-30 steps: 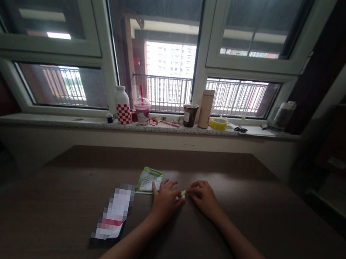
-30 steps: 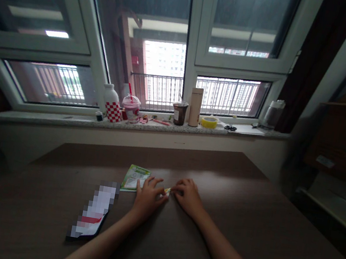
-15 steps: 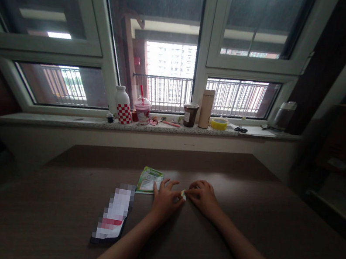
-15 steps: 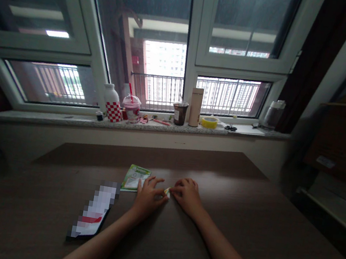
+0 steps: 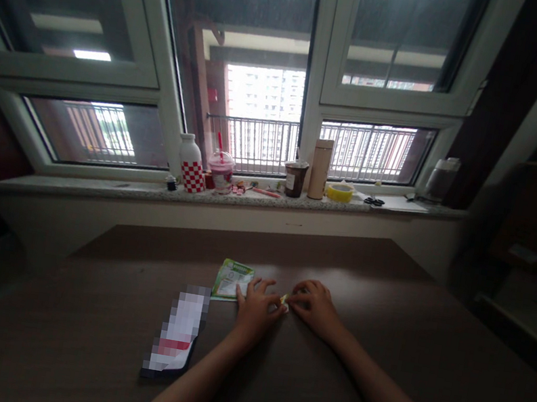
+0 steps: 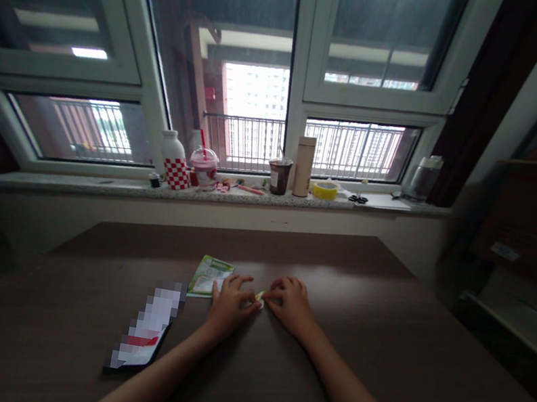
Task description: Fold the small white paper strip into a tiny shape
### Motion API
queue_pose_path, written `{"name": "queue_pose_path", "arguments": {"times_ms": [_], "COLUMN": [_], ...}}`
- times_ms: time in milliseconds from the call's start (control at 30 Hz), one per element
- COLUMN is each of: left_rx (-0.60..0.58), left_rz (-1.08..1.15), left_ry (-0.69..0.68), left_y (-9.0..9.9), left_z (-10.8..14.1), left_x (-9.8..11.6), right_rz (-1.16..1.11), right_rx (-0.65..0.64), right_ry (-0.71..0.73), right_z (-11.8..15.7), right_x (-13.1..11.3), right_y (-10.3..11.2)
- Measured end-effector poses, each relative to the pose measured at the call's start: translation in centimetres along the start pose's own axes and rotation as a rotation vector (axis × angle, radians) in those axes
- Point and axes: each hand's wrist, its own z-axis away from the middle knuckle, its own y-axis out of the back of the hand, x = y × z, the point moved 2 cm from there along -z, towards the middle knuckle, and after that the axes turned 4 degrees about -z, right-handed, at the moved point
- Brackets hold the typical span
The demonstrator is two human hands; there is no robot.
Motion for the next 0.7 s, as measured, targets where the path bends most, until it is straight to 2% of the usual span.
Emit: {"name": "queue_pose_path", "arguments": {"times_ms": [233, 467, 700], "left_rx": [0.023, 0.038, 0.004], "left_rz": [0.005, -0.039, -0.020], "left_ry": [0.028, -0.021, -0.018], "left_y": [0.1, 0.2, 0.0], "left_z": [0.0, 0.1, 0.0], "left_x": [0.1, 0.2, -0.2], "right_rz": [-0.009, -0.052, -0.169], "right_rx": [-0.004, -0.007, -0.009], "right_ry": [-0.017, -0.058, -0.083], "right_z": [0.0, 0.1, -0.2], "right_x": [0.0, -0.1, 1.3], "right_y": [0.0, 0.1, 0.0]}}
